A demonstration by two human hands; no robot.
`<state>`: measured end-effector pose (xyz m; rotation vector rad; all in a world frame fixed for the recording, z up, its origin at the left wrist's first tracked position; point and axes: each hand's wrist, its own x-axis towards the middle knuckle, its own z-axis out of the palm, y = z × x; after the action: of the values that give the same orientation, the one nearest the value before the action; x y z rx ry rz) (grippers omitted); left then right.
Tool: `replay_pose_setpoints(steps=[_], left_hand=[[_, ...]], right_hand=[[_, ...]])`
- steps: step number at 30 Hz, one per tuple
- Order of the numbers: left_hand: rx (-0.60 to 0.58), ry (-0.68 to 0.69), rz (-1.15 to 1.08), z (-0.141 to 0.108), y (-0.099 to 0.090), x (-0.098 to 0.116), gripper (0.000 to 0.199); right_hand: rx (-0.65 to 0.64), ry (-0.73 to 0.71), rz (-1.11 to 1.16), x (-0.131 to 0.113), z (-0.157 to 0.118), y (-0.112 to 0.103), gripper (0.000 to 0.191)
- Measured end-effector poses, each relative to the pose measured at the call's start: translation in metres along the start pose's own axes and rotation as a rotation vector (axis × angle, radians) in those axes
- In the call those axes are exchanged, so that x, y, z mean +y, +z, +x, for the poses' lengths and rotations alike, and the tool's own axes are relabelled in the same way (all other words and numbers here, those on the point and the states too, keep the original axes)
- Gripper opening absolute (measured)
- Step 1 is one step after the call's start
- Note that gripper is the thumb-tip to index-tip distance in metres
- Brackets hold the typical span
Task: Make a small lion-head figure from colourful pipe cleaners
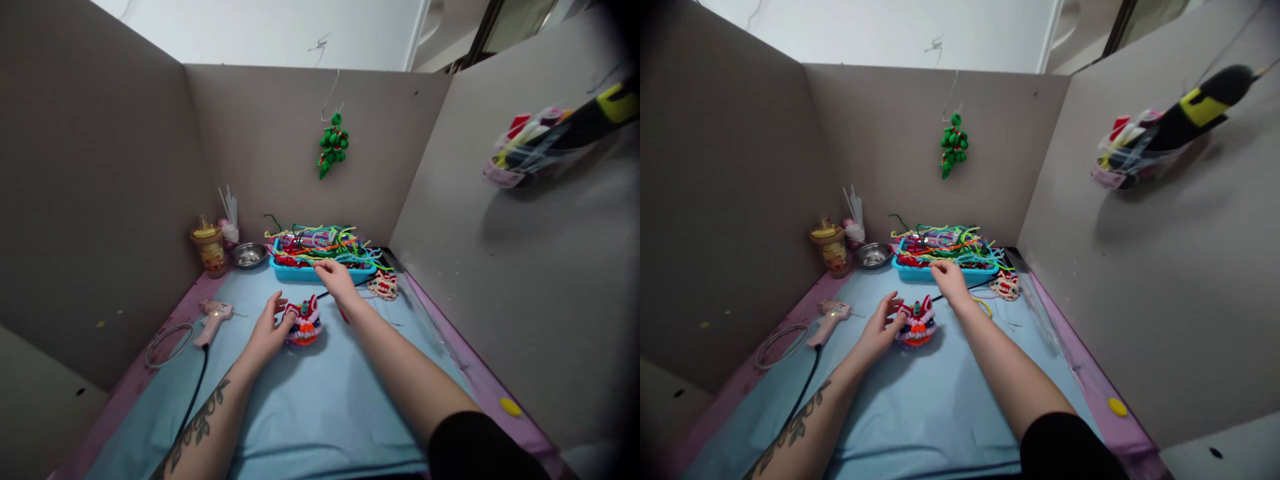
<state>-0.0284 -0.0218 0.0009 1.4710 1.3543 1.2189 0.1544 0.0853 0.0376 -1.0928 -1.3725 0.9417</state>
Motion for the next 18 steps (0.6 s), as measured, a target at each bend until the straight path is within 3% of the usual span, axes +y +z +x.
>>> replay_pose_setpoints(steps=[3,9,12,16,18], left_hand=[[-0.021,0.037,0.052,-0.002,-0.002,-0.002,0.068],[-0.071,0.096,0.172,-0.009,-0.006,-0.006,0.063],[-0.102,0.109,0.174,-0.012,-0.006,-0.007,0.064],[-0.156,0.125,0.196,-0.015,-0.007,-0.009,0.065],[-0.176,0.155,0.222,-0.017,-0.010,-0.009,0.067]], right_hand=[[-0.076,-0.038,-0.133,0.006,0.034,0.021,0.010],[0.022,-0.021,-0.229,0.022,0.095,0.046,0.024],[0.008,-0.001,-0.293,0.023,0.122,0.055,0.028],[-0.091,-0.048,-0.444,0.020,0.148,0.068,0.010],[-0.125,-0.077,-0.449,0.019,0.157,0.071,0.012]])
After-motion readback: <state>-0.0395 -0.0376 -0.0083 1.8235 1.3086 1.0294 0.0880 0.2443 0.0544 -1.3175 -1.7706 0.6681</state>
